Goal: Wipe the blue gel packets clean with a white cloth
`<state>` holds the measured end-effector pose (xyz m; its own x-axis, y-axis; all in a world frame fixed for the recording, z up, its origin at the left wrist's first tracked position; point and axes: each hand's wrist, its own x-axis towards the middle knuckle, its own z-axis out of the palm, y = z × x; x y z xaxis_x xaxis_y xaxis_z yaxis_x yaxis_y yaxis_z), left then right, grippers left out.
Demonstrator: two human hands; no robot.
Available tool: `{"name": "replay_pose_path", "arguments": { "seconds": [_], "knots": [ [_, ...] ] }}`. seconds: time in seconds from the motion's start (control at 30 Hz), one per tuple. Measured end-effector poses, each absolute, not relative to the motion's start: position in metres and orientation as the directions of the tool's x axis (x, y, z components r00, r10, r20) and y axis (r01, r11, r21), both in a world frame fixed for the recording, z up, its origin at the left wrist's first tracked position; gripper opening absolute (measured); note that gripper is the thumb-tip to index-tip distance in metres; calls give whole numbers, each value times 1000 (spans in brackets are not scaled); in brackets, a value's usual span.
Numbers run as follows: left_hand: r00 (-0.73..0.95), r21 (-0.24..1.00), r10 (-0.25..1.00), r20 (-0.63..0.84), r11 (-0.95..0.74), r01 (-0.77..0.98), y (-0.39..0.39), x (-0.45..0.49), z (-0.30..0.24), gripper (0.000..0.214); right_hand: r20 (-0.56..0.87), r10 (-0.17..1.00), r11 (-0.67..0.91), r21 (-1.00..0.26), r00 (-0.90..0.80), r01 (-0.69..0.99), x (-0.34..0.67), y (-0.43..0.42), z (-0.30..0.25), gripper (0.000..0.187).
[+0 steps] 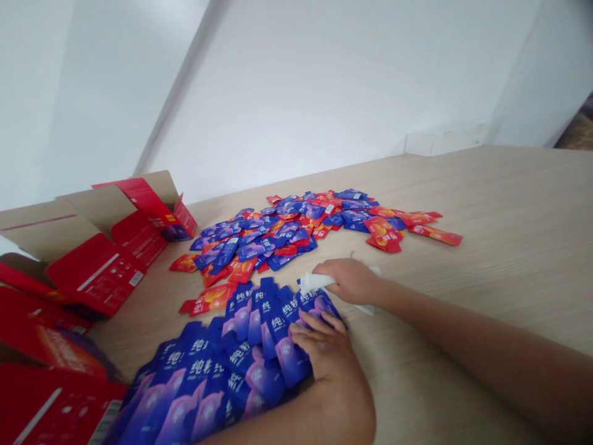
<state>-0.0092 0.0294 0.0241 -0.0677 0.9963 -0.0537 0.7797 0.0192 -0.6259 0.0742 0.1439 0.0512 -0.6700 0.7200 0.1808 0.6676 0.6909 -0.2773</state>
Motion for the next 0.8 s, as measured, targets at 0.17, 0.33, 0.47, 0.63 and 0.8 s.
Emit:
{"name": "replay_pose_path", "arguments": {
  "seconds": [0.17,0.33,0.47,0.63,0.8],
  "knots": [
    [-39,-634,998,-56,-6,774,29,-10,26,54,130,660,740,-284,-740,610,62,132,49,26],
    [-54,-618,998,-43,16,786,29,-9,26,52,66,740,666,-210,-669,716,67,142,44,29],
    [-78,-563,996,-33,46,825,31,-9,24,50,117,734,675,-231,-669,701,74,142,53,26],
    [-65,-514,998,-25,43,857,31,-9,21,48,92,624,764,-280,-776,581,64,131,54,28],
    [-81,-591,996,47,93,801,32,-9,10,49,61,690,709,-262,-722,655,63,139,42,29]
  ]
}}
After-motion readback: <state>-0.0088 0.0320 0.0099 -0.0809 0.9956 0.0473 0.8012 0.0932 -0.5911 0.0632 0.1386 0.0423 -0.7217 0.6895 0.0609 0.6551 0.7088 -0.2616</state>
